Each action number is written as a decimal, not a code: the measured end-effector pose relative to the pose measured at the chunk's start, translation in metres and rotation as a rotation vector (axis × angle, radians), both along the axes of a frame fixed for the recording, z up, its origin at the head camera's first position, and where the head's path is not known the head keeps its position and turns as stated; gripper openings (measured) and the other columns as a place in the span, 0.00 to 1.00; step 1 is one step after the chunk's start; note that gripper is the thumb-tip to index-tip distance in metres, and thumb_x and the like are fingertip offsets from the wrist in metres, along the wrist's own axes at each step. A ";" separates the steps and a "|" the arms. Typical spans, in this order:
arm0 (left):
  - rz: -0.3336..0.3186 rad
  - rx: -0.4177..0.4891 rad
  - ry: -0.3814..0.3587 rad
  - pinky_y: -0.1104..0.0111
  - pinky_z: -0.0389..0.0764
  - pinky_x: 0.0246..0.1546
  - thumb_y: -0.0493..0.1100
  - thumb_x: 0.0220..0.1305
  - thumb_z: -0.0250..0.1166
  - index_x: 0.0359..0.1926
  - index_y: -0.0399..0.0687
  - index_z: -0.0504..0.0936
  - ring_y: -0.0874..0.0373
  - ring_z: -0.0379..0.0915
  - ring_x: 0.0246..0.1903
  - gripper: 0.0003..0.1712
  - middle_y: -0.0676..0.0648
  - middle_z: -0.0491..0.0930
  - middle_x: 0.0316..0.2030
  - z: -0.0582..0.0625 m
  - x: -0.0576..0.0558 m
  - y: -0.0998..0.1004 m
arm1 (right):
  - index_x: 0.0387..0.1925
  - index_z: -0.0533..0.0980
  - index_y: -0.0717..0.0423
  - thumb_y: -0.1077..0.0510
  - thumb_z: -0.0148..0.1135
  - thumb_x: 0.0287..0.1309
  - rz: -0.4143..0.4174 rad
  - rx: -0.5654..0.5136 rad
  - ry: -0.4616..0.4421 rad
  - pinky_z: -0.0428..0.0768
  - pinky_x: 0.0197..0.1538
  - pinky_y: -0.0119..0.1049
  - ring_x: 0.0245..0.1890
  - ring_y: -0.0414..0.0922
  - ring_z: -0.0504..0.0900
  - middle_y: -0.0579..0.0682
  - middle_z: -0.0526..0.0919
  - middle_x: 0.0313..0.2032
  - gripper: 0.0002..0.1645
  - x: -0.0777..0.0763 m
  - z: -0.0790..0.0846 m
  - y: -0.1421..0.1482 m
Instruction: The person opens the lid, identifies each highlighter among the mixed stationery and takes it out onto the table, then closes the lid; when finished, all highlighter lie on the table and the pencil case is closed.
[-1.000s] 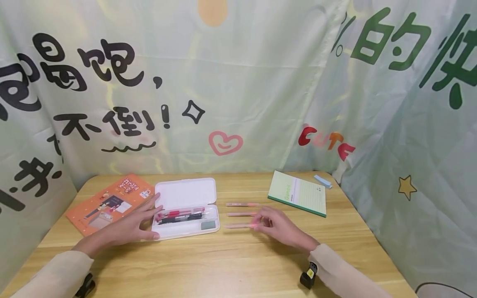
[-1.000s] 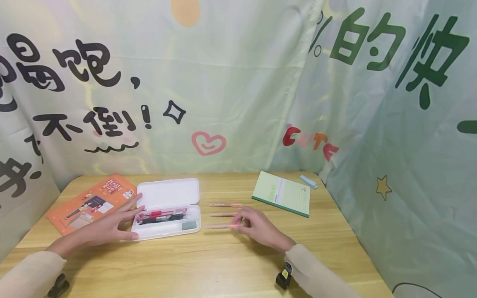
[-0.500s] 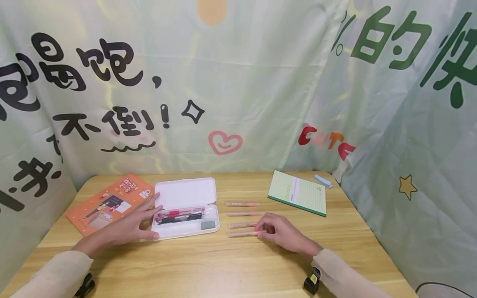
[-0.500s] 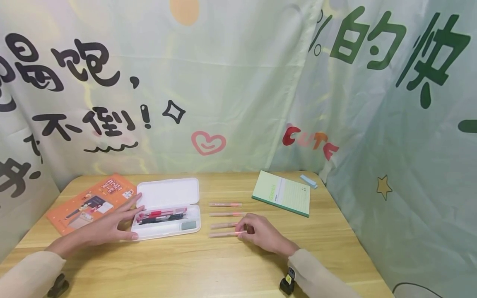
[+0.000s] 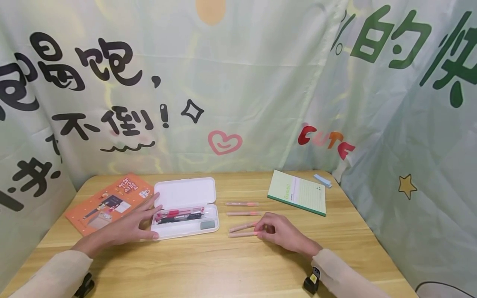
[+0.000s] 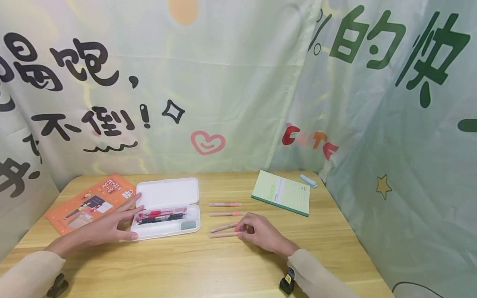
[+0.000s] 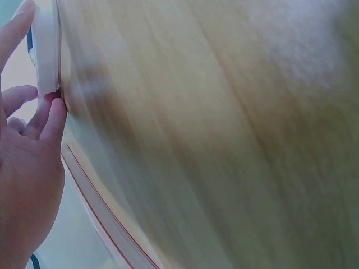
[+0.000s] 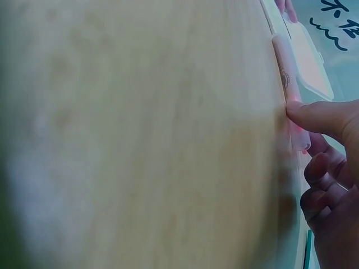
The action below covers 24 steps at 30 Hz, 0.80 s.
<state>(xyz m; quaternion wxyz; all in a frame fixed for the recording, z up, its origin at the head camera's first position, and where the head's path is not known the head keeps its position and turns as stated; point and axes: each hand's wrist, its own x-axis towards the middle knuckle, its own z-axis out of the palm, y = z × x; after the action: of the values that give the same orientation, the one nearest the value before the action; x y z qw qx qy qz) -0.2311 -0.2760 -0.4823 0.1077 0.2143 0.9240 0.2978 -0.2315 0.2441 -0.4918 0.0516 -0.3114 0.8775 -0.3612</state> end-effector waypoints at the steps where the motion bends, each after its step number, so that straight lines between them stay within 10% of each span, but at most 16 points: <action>1: -0.001 0.001 0.000 0.21 0.51 0.75 0.66 0.64 0.77 0.84 0.45 0.64 0.24 0.30 0.85 0.58 0.38 0.35 0.89 0.000 0.000 0.000 | 0.45 0.88 0.45 0.56 0.75 0.70 -0.001 0.001 0.003 0.73 0.32 0.26 0.29 0.30 0.71 0.37 0.83 0.36 0.05 0.000 0.000 0.000; 24: -0.004 0.003 0.002 0.21 0.51 0.75 0.65 0.63 0.77 0.84 0.44 0.65 0.24 0.30 0.85 0.58 0.37 0.35 0.89 0.000 0.000 0.000 | 0.46 0.89 0.45 0.54 0.74 0.71 -0.035 0.022 0.024 0.73 0.34 0.27 0.30 0.31 0.72 0.36 0.83 0.37 0.05 0.001 0.001 -0.002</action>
<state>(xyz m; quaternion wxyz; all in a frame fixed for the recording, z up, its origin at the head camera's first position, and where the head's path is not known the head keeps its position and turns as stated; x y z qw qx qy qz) -0.2314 -0.2764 -0.4827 0.1069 0.2166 0.9232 0.2988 -0.2304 0.2418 -0.4913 0.0380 -0.2996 0.8874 -0.3484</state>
